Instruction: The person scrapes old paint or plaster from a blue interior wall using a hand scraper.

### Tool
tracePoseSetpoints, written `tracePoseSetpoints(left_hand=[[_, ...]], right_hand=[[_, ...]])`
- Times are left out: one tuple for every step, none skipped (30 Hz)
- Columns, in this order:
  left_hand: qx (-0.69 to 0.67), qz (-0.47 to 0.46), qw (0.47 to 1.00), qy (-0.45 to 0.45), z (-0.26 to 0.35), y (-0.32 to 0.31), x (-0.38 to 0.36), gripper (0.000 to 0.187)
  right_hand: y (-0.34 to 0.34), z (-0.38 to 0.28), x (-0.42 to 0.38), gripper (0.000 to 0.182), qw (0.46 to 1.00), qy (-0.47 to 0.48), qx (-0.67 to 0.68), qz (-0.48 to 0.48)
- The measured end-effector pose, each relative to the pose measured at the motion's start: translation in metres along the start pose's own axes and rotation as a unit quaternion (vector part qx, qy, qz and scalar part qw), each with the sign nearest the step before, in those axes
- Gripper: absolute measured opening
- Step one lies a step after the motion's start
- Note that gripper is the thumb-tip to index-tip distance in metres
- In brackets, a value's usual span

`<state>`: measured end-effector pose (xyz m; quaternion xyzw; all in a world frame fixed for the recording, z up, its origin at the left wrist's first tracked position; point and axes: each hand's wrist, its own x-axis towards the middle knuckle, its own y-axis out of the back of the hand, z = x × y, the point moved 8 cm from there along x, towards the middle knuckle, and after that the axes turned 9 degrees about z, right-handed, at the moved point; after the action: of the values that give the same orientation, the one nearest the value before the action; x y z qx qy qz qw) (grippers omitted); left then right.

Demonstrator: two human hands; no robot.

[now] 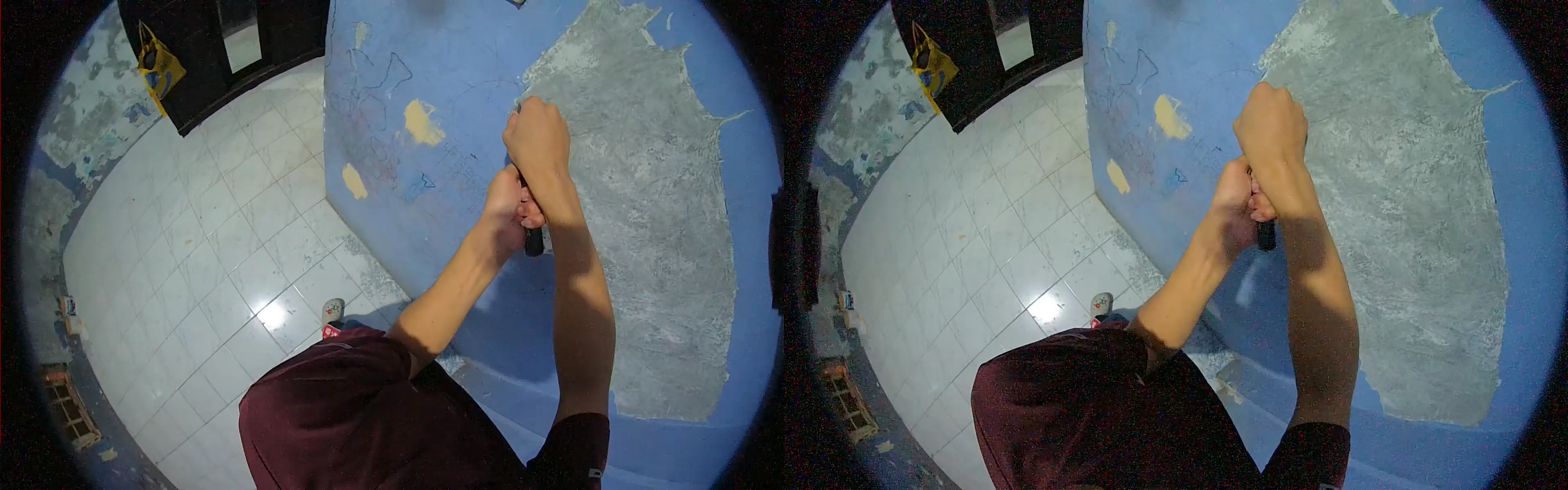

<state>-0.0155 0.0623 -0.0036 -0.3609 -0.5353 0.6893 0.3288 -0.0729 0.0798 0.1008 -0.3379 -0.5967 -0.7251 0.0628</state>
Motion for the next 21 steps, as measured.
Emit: tracePoseSetpoints(left_hand=[[-0.021,0.004,1.000,0.014,-0.002,0.002,-0.001,0.031],[-0.022,0.003,1.000,0.008,-0.001,0.003,-0.001,0.031],[-0.033,-0.012,0.999,0.010,-0.001,0.001,0.000,0.032],[-0.043,-0.026,0.999,0.015,-0.002,0.001,0.001,0.033],[-0.046,-0.024,0.999,0.010,0.000,0.004,0.004,0.033],[-0.054,-0.049,0.997,0.013,0.000,0.002,0.005,0.032],[-0.064,-0.073,0.995,0.018,-0.002,0.001,0.006,0.032],[-0.068,-0.071,0.995,0.017,-0.004,0.001,0.012,0.032],[-0.059,-0.050,0.997,0.015,-0.003,0.001,0.021,0.031],[-0.050,-0.029,0.998,0.014,-0.003,0.004,0.026,0.030],[-0.051,-0.028,0.998,0.012,0.000,0.009,0.025,0.030],[-0.059,-0.031,0.998,-0.003,0.015,0.011,0.024,0.029],[-0.065,-0.036,0.997,-0.020,0.031,0.009,0.023,0.028],[-0.074,-0.011,0.997,-0.022,0.041,0.014,0.025,0.031],[-0.072,-0.013,0.997,-0.032,0.052,0.022,0.027,0.031],[-0.084,-0.067,0.994,-0.004,0.054,0.024,0.027,0.029],[-0.097,-0.116,0.988,0.028,0.052,0.027,0.026,0.028],[-0.101,-0.113,0.988,0.030,0.047,0.031,0.026,0.028],[-0.083,-0.070,0.994,0.015,0.041,0.037,0.031,0.029],[-0.061,-0.032,0.998,0.000,0.038,0.040,0.036,0.031],[-0.058,-0.038,0.998,0.003,0.033,0.027,0.024,0.031]], right_hand=[[-0.001,0.000,-0.001,0.021,1.000,0.005,0.001,0.000],[-0.002,0.001,-0.001,0.022,1.000,-0.002,0.003,-0.005],[-0.002,-0.001,0.000,0.022,1.000,-0.008,0.005,-0.010],[-0.002,-0.004,0.001,0.022,1.000,-0.002,0.009,-0.010],[-0.002,-0.004,0.001,0.022,1.000,-0.005,0.003,-0.019],[-0.002,-0.004,0.001,0.022,1.000,-0.010,-0.004,-0.029],[-0.002,-0.005,0.003,0.022,0.999,-0.007,-0.005,-0.033],[-0.003,-0.006,0.004,0.021,0.999,-0.007,-0.008,-0.035],[-0.005,-0.007,0.005,0.020,0.999,-0.007,-0.011,-0.037],[-0.010,-0.009,0.006,0.020,0.999,-0.007,-0.011,-0.042],[-0.017,-0.013,0.011,0.018,0.999,0.001,-0.006,-0.037],[-0.016,-0.023,0.018,0.016,1.000,0.014,0.001,-0.024],[-0.016,-0.033,0.024,0.016,1.000,0.023,0.004,-0.015],[-0.020,-0.049,0.027,0.014,0.998,0.054,-0.025,-0.014],[-0.023,-0.063,0.028,0.014,0.995,0.083,-0.055,-0.016],[-0.023,-0.069,0.031,0.014,0.995,0.087,-0.053,-0.014],[-0.023,-0.071,0.029,0.012,0.995,0.083,-0.053,-0.014],[-0.023,-0.069,0.025,0.010,0.995,0.077,-0.058,-0.016],[-0.024,-0.064,0.019,0.010,0.995,0.075,-0.062,-0.019],[-0.024,-0.055,0.015,0.009,0.997,0.053,-0.061,-0.006],[-0.025,-0.046,0.011,0.012,0.998,0.033,-0.060,0.010]])
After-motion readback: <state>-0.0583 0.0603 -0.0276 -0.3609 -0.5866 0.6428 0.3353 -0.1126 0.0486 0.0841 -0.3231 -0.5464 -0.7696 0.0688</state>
